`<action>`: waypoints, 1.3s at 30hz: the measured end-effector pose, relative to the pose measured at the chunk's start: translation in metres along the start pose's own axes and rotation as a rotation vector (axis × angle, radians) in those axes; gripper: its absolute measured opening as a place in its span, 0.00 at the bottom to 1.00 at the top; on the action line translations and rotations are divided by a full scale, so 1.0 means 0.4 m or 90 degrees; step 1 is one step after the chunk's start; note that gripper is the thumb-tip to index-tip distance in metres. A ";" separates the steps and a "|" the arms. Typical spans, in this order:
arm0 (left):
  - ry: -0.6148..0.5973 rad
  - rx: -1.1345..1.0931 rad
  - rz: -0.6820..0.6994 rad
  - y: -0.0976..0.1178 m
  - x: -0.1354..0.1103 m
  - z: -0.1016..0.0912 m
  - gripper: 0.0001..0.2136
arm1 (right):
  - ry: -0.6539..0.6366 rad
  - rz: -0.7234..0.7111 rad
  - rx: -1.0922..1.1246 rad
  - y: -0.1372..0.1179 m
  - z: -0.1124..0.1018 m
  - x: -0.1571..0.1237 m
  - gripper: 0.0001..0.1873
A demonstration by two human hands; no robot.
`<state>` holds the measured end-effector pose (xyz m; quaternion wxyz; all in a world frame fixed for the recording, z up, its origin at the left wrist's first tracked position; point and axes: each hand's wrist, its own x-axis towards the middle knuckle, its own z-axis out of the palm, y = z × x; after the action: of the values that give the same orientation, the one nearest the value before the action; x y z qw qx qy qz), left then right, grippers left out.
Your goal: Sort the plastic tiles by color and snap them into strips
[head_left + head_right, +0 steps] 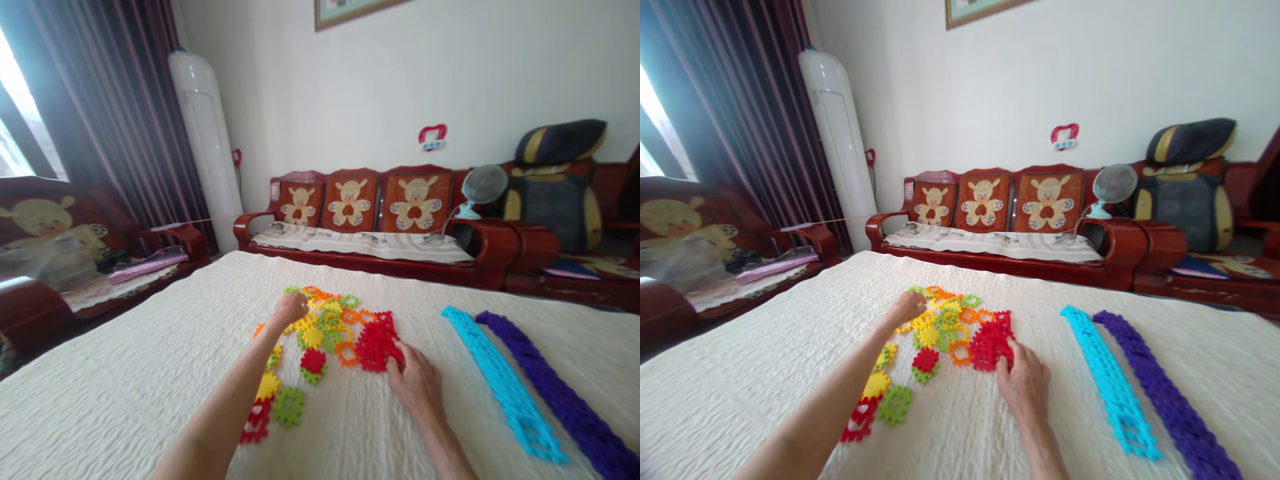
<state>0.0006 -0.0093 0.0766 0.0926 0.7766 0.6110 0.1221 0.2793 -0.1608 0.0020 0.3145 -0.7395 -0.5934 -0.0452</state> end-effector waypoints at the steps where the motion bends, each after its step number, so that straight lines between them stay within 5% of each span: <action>1: 0.021 0.015 -0.016 -0.008 0.025 -0.001 0.17 | 0.004 -0.012 0.016 0.002 0.002 0.000 0.20; 6: 0.007 0.064 -0.040 -0.055 0.124 0.018 0.34 | 0.009 -0.020 0.022 0.006 0.007 -0.002 0.21; 10: -0.028 0.083 -0.003 -0.079 0.153 0.036 0.29 | 0.002 -0.018 0.007 0.003 0.007 0.000 0.20; 17: 0.012 0.125 0.087 -0.066 0.109 0.054 0.15 | -0.003 -0.010 -0.006 -0.003 0.001 0.002 0.20; 32: -0.008 0.145 0.191 0.028 0.017 0.050 0.13 | 0.019 0.005 0.062 -0.007 -0.013 0.010 0.13; 39: -0.012 -0.084 0.154 0.034 0.035 0.052 0.14 | 0.012 -0.009 0.098 -0.015 -0.025 0.008 0.07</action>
<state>0.0227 0.0014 0.0616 0.1336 0.8382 0.5024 0.1647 0.2776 -0.1625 0.0139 0.3756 -0.7086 -0.5972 -0.0087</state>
